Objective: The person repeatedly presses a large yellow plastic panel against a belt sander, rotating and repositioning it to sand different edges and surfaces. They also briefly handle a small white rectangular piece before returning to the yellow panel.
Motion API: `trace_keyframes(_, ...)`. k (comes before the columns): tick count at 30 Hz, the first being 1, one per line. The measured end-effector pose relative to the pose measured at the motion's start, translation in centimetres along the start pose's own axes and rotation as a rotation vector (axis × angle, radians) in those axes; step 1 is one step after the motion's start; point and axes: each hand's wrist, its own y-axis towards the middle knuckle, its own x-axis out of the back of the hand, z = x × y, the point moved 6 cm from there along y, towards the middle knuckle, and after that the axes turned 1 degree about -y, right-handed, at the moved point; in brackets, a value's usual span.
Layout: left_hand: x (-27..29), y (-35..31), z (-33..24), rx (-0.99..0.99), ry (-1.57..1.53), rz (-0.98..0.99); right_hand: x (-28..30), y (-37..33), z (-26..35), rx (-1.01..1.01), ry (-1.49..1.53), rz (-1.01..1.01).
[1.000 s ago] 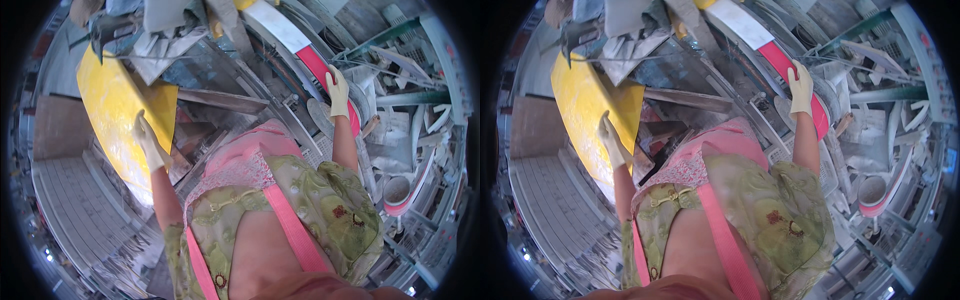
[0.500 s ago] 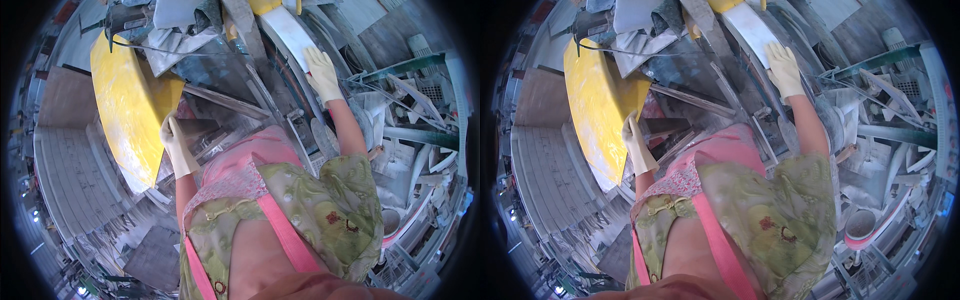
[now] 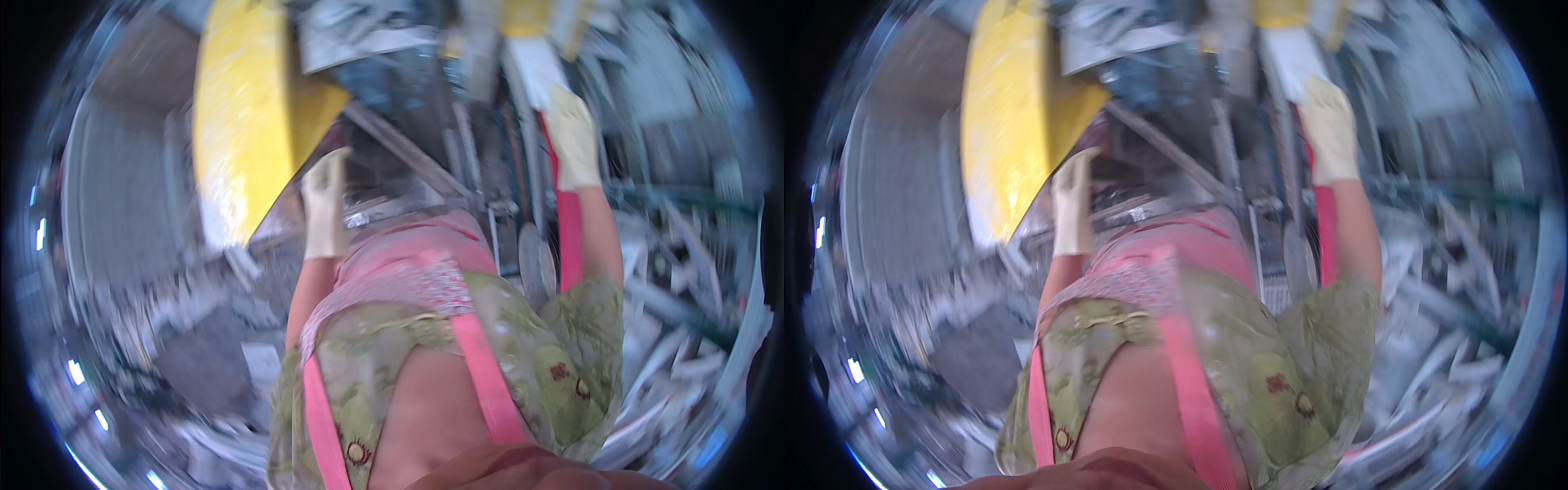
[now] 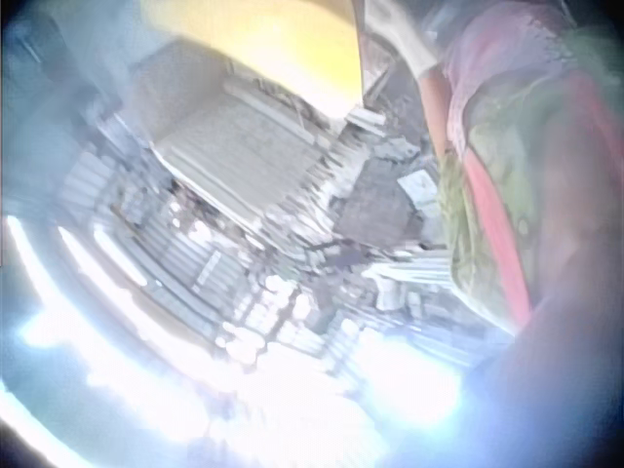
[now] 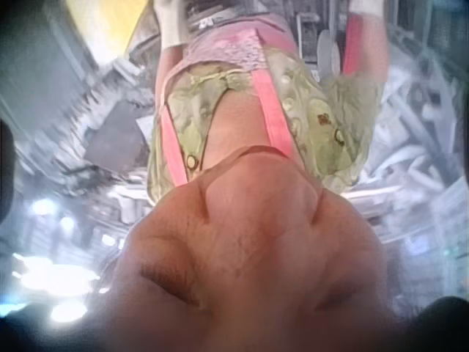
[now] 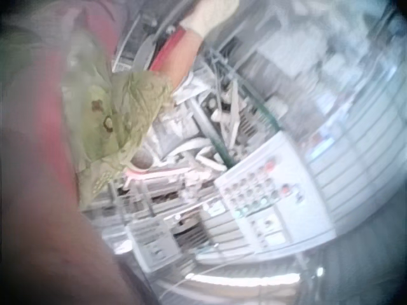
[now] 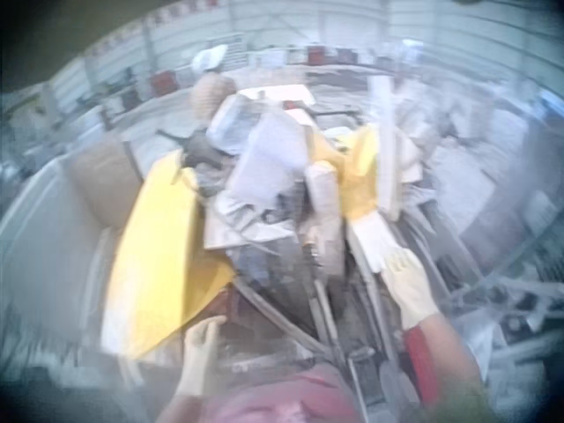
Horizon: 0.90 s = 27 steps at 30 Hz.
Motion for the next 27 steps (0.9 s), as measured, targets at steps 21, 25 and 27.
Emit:
trace_keyframes(21, 1.0, -2.0, 0.9, -0.161, 0.159, -0.172, -1.8, 5.0, -1.2, 0.26, 0.021, 0.295)
trace_keyframes(25, 1.2, -2.5, 1.0, -0.024, 0.077, -0.107, -2.4, 5.3, -2.1, 0.079, -0.054, 0.511)
trace_keyframes(27, 1.6, -3.1, 1.1, 0.002, 0.057, -0.082, -2.4, 5.7, -2.1, 0.106, -0.098, 0.504)
